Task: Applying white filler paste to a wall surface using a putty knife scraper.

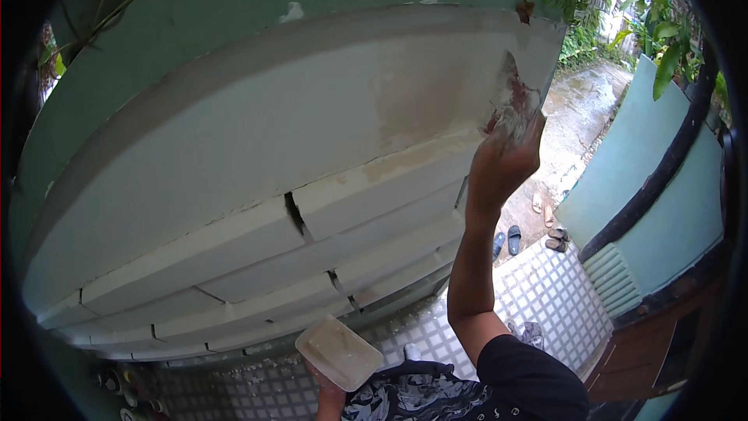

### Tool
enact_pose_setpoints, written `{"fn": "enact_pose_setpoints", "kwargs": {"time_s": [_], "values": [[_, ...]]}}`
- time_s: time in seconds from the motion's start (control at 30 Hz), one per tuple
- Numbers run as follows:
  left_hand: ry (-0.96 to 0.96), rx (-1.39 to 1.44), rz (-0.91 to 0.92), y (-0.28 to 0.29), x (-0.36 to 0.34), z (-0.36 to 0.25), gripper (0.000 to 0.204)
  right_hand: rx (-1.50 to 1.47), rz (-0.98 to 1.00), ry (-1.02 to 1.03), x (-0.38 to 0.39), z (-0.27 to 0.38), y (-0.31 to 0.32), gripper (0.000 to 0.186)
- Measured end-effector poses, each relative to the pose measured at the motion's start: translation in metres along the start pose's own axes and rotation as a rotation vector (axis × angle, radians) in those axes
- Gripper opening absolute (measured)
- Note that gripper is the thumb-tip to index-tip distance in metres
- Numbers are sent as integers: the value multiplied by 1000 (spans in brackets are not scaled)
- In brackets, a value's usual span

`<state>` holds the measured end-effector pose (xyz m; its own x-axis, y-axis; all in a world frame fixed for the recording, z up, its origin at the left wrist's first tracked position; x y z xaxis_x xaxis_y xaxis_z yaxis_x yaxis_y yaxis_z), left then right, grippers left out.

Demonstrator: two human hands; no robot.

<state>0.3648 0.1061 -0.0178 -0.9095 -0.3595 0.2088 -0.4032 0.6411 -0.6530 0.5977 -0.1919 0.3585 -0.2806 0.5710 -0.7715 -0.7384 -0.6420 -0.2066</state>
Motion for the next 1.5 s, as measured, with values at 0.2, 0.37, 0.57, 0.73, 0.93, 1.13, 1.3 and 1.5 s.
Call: {"fn": "enact_pose_setpoints", "kwargs": {"time_s": [0.2,0.37,0.57,0.73,0.93,1.13,1.3,1.5], "values": [[-268,332,626,-14,-17,-14,72,-89,236,300,69,57,-50,52],[64,-58,58,7,-9,-19,69,-432,656,471,133,111,-49,42],[-552,668,1229,-5,-23,-24,77,-190,116,66,12,66,-18,41],[120,14,181,-7,-7,-22,81,90,62,374,5,89,-45,45],[-563,413,1085,-33,-34,-35,78,-374,535,107,91,121,-41,41],[119,82,260,-51,-35,-49,76,-753,724,-478,147,96,3,32],[160,306,360,-99,-46,-73,84,-512,1205,-663,249,76,14,58],[174,142,256,-73,-49,-45,82,-285,1399,-436,298,74,22,61]]}}
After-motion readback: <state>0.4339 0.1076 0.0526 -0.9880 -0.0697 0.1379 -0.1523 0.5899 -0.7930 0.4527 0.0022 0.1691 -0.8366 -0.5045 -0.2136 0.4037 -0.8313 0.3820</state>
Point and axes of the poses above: each hand's wrist, its own x-axis away from the middle knuckle, its own y-axis out of the back of the hand, z = x × y, the point moved 7 cm from there along -x, towards the middle knuckle, and after that the axes turned 11 degrees about -x, right-handed, at the moved point
